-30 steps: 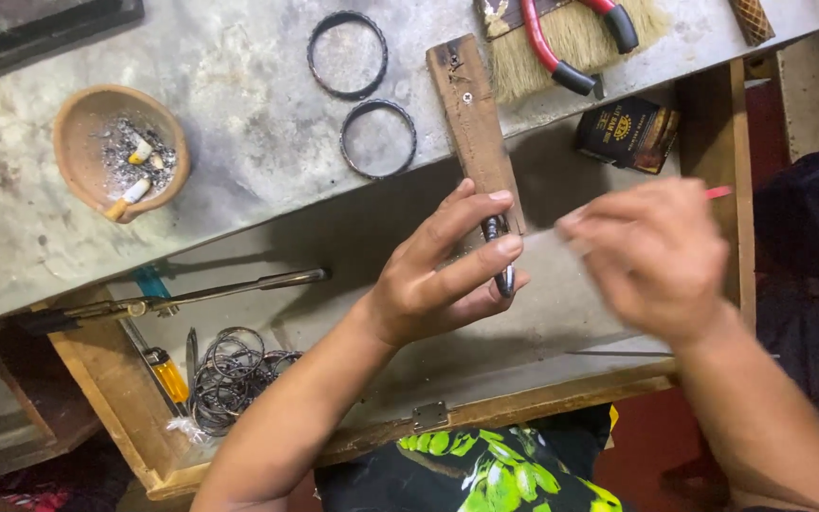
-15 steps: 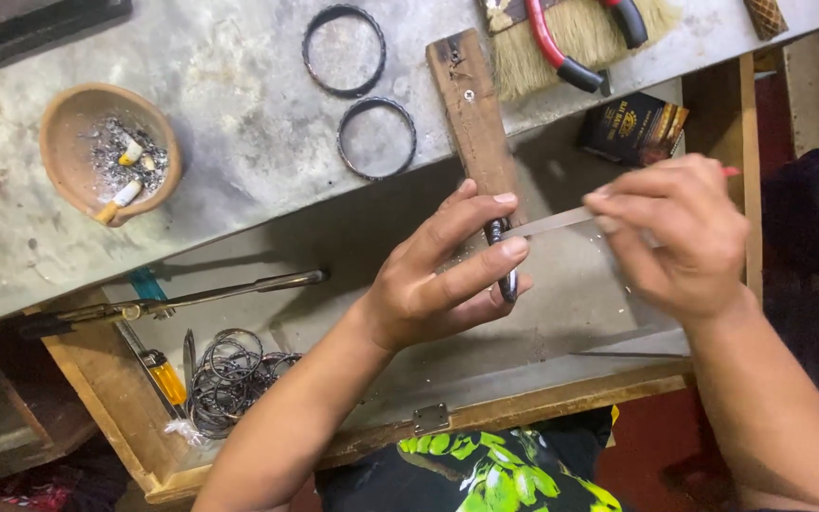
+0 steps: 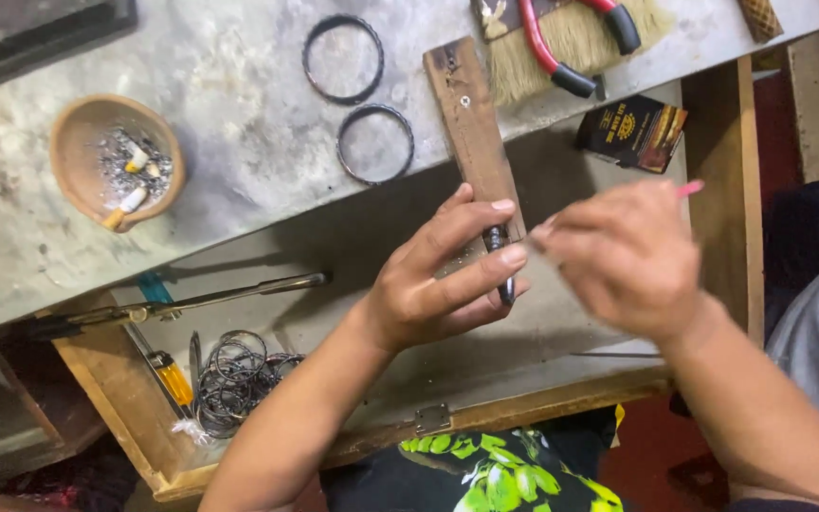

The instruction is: A person uses a hand file to smooth and shape a small metal ring at a jewelry workbench, frequently rotating and inspecting the piece.

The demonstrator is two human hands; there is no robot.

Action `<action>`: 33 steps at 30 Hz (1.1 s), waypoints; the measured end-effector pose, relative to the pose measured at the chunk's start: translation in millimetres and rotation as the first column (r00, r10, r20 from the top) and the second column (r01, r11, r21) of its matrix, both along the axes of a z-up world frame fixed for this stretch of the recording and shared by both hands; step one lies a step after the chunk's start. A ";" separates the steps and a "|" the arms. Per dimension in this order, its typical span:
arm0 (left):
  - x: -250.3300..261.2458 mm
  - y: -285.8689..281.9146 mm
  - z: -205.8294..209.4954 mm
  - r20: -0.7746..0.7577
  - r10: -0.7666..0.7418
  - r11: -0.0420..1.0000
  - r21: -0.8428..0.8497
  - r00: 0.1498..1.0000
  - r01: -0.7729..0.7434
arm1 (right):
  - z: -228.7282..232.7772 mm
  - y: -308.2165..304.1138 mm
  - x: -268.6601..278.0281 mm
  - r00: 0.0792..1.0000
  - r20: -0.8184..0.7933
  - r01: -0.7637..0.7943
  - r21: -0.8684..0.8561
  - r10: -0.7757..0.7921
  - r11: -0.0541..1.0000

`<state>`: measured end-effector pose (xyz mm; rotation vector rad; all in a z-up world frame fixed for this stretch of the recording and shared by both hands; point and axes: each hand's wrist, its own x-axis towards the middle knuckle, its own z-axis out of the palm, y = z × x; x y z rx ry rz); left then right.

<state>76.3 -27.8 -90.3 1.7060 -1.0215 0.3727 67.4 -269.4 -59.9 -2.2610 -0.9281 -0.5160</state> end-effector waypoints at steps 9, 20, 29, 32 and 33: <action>3.0 3.3 6.6 0.011 -0.027 0.998 0.057 1.000 0.026 | -0.3 -1.6 5.4 1.000 0.024 0.011 -0.006 -0.011 1.000; -0.5 6.0 19.2 0.019 -0.014 0.990 0.137 1.000 0.012 | 6.2 -13.2 0.5 0.997 -0.023 0.078 -0.009 -0.078 0.997; -2.1 4.5 26.5 0.009 0.026 0.980 0.199 1.000 -0.027 | -6.3 -27.3 -1.1 0.995 -0.024 0.099 -0.010 -0.100 0.995; -2.5 2.5 27.2 0.005 0.044 0.981 0.190 0.999 -0.044 | 6.2 -7.8 -5.3 0.991 -0.074 0.110 -0.012 -0.111 0.994; -5.2 1.4 25.6 0.003 0.054 0.980 0.190 0.999 -0.054 | 9.0 3.7 -9.9 0.993 -0.089 0.077 -0.007 -0.078 0.997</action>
